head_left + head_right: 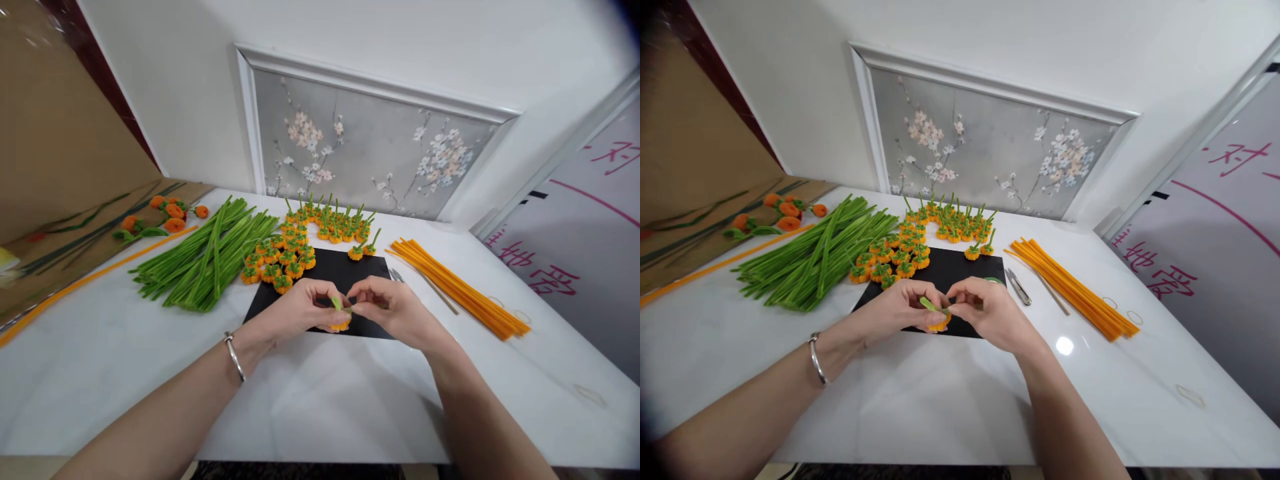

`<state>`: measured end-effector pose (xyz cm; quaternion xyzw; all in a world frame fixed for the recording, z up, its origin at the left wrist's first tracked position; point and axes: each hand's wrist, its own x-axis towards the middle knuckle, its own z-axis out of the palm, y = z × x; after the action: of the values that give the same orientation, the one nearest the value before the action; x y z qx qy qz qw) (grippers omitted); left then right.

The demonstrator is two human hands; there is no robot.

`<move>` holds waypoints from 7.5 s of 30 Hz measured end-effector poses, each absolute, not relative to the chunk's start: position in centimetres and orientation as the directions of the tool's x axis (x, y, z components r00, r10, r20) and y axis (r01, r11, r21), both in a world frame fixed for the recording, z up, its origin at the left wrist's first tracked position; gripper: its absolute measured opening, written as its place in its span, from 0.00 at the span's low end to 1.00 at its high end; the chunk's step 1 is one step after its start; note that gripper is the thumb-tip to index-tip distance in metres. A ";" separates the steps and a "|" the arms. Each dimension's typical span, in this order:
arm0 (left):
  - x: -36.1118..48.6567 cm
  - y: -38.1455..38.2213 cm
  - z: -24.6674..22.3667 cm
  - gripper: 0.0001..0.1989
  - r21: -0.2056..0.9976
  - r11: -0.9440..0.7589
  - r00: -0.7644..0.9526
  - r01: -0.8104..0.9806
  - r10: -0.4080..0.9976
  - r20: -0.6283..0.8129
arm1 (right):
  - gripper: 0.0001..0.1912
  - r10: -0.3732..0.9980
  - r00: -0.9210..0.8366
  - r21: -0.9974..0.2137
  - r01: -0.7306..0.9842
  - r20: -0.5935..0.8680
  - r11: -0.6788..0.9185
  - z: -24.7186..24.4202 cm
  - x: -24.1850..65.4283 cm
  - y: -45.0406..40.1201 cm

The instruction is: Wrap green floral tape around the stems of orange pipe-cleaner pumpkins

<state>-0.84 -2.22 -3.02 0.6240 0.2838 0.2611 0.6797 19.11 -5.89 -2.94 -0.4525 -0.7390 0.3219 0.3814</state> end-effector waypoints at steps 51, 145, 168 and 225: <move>-0.7 -1.8 -2.6 0.07 0.851 -0.356 0.550 0.387 0.830 0.096 | 0.07 0.766 -0.416 -0.464 0.620 0.489 0.633 -3.7 18.0 -5.6; -0.8 -2.1 -1.7 0.10 0.841 -0.440 0.607 0.315 0.775 0.178 | 0.05 0.860 -0.270 -0.610 0.615 0.433 0.500 -3.0 18.2 -6.1; -0.4 -2.4 -1.5 0.08 0.961 -0.163 0.635 0.222 0.772 -0.016 | 0.07 0.904 -0.315 -0.586 0.688 0.291 0.428 -1.7 19.0 -6.4; -1.4 -2.5 -1.3 0.13 0.989 -0.064 0.737 0.134 0.674 -0.056 | 0.05 0.913 -0.335 -0.885 0.316 0.232 0.341 -3.3 18.0 -6.1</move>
<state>-1.37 -2.46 -1.25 0.6961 0.2900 0.2178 0.6196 18.00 -6.14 -3.28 -0.4265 -0.7208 0.3844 0.3883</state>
